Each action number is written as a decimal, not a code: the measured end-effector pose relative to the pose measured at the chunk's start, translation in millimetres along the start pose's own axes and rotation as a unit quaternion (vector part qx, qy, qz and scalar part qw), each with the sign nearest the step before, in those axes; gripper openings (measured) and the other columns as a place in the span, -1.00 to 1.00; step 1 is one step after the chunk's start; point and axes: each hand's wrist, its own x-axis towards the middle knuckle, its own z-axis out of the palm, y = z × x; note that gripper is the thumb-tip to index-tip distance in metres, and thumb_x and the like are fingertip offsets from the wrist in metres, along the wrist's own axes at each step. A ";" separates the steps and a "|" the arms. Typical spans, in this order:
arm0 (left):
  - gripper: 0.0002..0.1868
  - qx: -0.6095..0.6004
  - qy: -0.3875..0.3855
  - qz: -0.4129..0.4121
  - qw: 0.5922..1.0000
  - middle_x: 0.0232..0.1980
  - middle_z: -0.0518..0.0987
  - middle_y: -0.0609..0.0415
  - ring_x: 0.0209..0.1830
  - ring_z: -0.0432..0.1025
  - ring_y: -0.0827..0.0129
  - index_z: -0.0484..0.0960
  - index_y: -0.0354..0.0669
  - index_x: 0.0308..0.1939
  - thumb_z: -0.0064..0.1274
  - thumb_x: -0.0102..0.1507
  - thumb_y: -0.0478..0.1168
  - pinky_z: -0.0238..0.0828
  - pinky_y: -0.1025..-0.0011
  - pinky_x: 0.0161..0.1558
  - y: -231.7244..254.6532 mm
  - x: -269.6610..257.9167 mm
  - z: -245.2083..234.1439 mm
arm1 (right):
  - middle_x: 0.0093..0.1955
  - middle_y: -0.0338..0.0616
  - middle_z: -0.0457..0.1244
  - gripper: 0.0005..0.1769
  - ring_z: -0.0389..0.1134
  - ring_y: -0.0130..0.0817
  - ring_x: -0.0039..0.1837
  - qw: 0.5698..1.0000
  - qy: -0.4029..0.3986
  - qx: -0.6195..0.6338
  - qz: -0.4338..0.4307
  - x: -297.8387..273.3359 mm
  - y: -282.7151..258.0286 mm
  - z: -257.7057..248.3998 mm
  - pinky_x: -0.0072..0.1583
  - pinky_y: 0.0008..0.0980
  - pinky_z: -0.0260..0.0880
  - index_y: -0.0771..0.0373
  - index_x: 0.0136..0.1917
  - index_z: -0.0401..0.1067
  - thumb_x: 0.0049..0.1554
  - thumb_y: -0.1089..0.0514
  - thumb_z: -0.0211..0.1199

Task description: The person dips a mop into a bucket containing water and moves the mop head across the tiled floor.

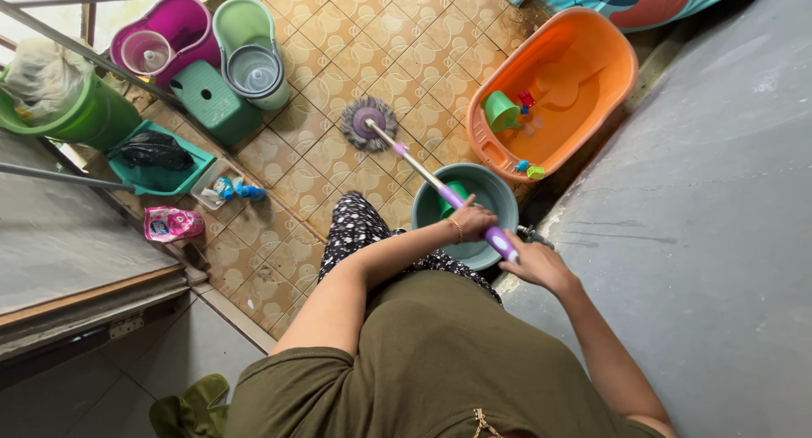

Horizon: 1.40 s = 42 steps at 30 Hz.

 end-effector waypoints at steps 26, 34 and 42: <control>-0.66 0.068 -0.017 -0.022 0.997 -0.14 0.60 0.27 0.14 0.48 0.25 0.58 0.22 -0.08 0.28 0.11 0.05 -0.12 -0.40 0.42 -281.7 -27.6 -175.4 | -0.01 0.30 0.39 -0.10 0.42 0.24 0.09 0.989 0.115 0.091 -0.008 254.6 -173.4 -89.3 0.17 0.08 0.42 0.15 0.57 0.11 0.07 -0.17 0.30; -0.70 0.139 0.020 -0.138 0.980 0.02 0.61 0.20 0.22 0.46 0.22 0.59 0.20 0.00 0.18 0.19 -0.02 -0.06 -0.43 0.33 -424.3 -63.2 -264.5 | 0.07 0.26 0.38 -0.13 0.41 0.23 0.12 0.986 0.113 0.119 -0.024 414.8 -293.5 -137.5 0.18 0.10 0.42 0.10 0.56 0.08 0.08 -0.15 0.27; -0.54 0.096 -0.041 -0.307 0.946 0.41 0.39 0.14 0.38 0.35 0.07 0.42 0.41 0.32 -0.03 0.33 -0.08 -0.20 -0.41 0.41 -506.6 -59.4 -316.9 | 0.13 0.27 0.37 -0.02 0.43 0.16 0.15 0.988 0.095 0.116 0.019 535.6 -346.8 -172.1 0.20 0.05 0.44 0.27 0.56 -0.01 0.08 -0.23 0.28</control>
